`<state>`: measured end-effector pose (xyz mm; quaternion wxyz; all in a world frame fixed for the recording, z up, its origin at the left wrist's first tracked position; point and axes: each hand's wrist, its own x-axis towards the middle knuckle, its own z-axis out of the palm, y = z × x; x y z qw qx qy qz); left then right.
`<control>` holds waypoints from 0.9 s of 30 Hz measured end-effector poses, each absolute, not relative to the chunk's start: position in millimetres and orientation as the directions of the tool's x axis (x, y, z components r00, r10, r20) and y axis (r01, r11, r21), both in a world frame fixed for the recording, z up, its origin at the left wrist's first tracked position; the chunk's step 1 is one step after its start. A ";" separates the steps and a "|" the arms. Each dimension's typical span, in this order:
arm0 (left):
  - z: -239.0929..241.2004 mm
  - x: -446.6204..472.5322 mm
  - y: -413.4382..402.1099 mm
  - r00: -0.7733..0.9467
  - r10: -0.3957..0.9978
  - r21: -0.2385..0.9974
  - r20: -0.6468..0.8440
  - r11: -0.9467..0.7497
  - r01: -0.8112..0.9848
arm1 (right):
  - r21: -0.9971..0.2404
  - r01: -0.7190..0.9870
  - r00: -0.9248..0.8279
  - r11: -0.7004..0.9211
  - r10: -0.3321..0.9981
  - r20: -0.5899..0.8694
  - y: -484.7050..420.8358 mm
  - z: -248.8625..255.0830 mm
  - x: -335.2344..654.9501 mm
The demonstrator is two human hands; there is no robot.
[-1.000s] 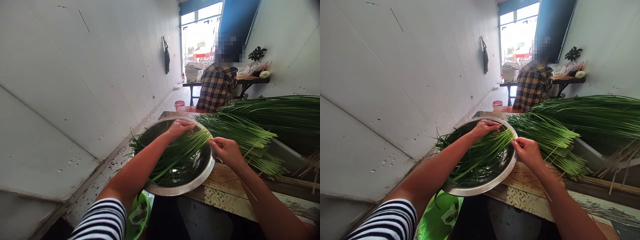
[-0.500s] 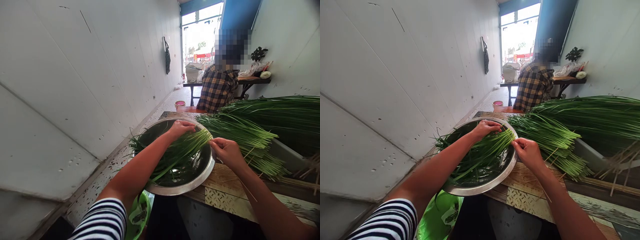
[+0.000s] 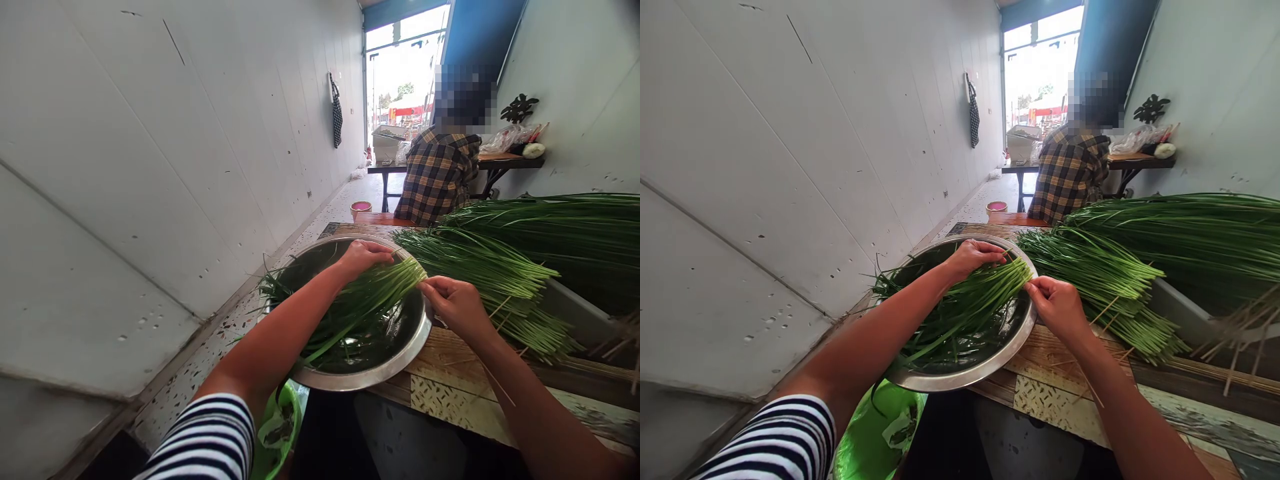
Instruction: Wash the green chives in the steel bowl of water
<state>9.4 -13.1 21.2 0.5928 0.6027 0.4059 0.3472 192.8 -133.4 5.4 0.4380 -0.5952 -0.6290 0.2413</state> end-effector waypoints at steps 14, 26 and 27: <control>26.9 11.8 -20.4 0.430 0.901 0.975 -0.063 -0.036 0.218 | -0.827 0.540 0.125 0.155 0.957 0.262 -132.0 2.1 189.5; 5.7 -18.2 14.1 0.466 0.885 0.680 0.014 -0.350 0.644 | -0.566 0.559 -0.266 0.606 0.777 0.570 -167.8 32.0 173.3; -1.1 -16.4 14.2 0.483 0.876 0.643 0.017 -0.380 0.666 | -0.519 0.538 -0.308 0.664 0.728 0.612 -173.5 34.7 167.0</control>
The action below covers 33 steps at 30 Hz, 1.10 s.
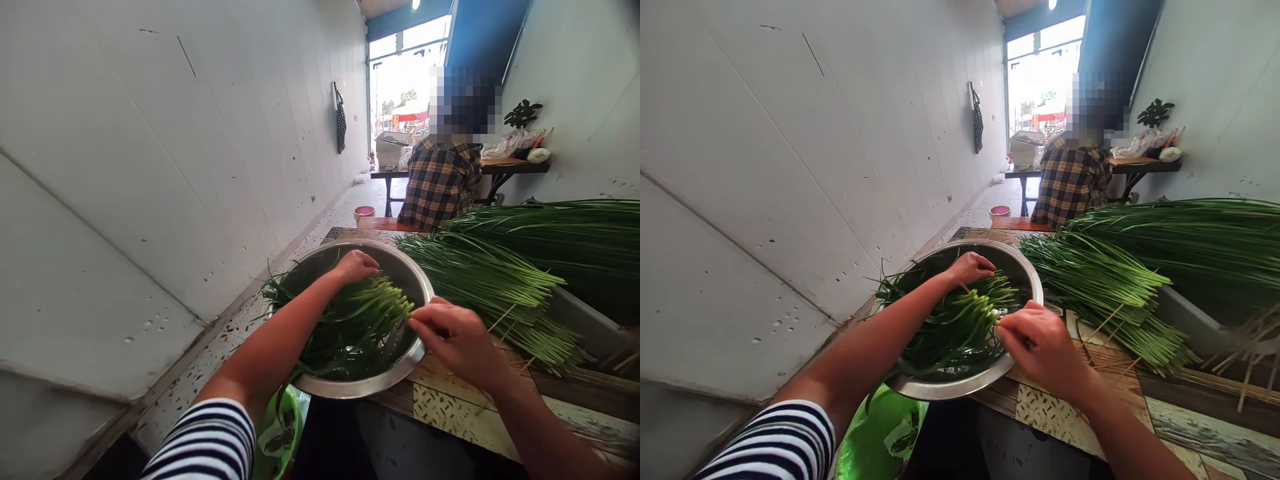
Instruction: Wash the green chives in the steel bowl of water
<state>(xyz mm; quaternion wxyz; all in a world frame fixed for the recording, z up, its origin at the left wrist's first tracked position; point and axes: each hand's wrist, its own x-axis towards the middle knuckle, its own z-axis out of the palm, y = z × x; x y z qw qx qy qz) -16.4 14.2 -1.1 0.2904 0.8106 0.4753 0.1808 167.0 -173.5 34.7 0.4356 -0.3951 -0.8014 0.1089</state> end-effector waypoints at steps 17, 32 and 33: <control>3.9 -5.6 -0.1 0.501 0.861 0.314 -0.094 -0.452 0.835 | -0.407 0.339 -0.430 0.848 0.525 0.734 -185.3 16.8 142.9; -19.2 -10.5 12.1 0.491 0.868 0.339 -0.069 -0.442 0.830 | -0.407 0.356 -0.452 0.841 0.536 0.713 -189.6 6.5 135.8; -20.0 -10.0 11.8 0.471 0.881 0.351 -0.051 -0.426 0.834 | -0.407 0.355 -0.451 0.842 0.535 0.714 -189.6 6.9 135.5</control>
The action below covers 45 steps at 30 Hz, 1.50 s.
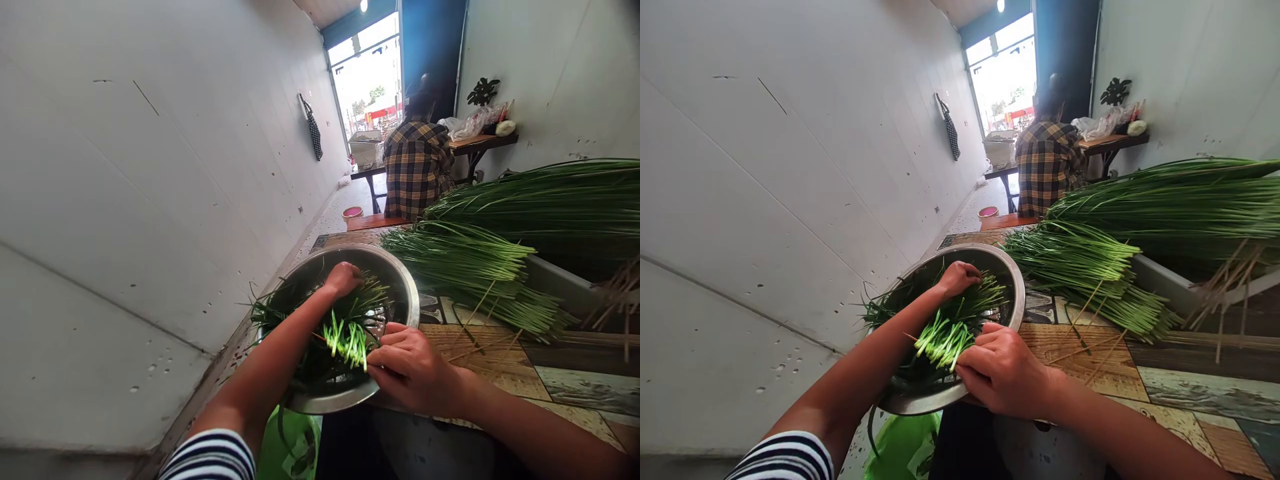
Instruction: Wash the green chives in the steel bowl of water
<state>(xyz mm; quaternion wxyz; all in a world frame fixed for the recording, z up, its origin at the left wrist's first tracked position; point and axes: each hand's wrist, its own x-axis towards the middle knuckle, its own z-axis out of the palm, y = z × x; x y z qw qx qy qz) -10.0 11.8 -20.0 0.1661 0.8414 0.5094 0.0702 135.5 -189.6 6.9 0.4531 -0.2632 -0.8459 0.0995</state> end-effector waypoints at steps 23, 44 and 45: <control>5.4 -14.3 4.3 0.249 0.957 0.900 -0.151 0.029 0.434 | -0.599 0.765 0.055 0.235 0.904 0.425 -153.7 -0.6 173.0; 29.3 4.0 -20.0 0.386 0.910 0.986 -0.151 0.108 0.131 | -0.674 0.706 0.066 0.219 0.926 0.371 -142.3 1.9 181.0; 29.8 4.2 -20.4 0.383 0.911 0.985 -0.155 0.114 0.126 | -0.672 0.707 0.065 0.221 0.926 0.372 -142.2 1.6 181.0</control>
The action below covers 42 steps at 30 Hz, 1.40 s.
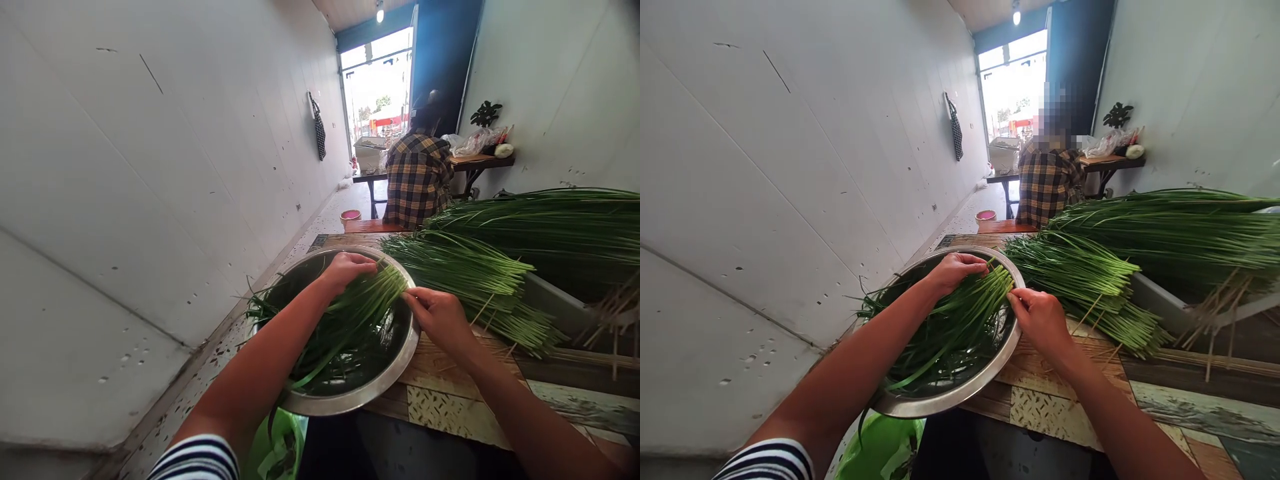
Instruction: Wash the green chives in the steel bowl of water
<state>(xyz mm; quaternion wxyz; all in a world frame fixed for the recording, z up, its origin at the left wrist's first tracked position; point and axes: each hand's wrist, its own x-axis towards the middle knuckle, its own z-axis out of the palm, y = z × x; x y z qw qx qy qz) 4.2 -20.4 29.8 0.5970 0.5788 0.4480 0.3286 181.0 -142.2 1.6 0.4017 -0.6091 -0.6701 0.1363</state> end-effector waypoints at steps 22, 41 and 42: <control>23.5 4.2 -17.2 0.372 0.926 0.985 -0.065 -0.001 0.175 | -0.617 0.759 0.048 0.207 0.928 0.370 -142.6 1.2 183.1; 52.5 -10.4 -23.7 0.540 0.826 0.955 -0.164 -0.005 0.298 | -0.529 0.734 -0.039 0.426 0.804 0.593 -142.6 2.7 180.6; 49.8 -14.9 -18.1 0.530 0.830 0.955 -0.172 0.009 0.295 | -0.491 0.723 -0.081 0.486 0.766 0.638 -143.7 3.2 179.2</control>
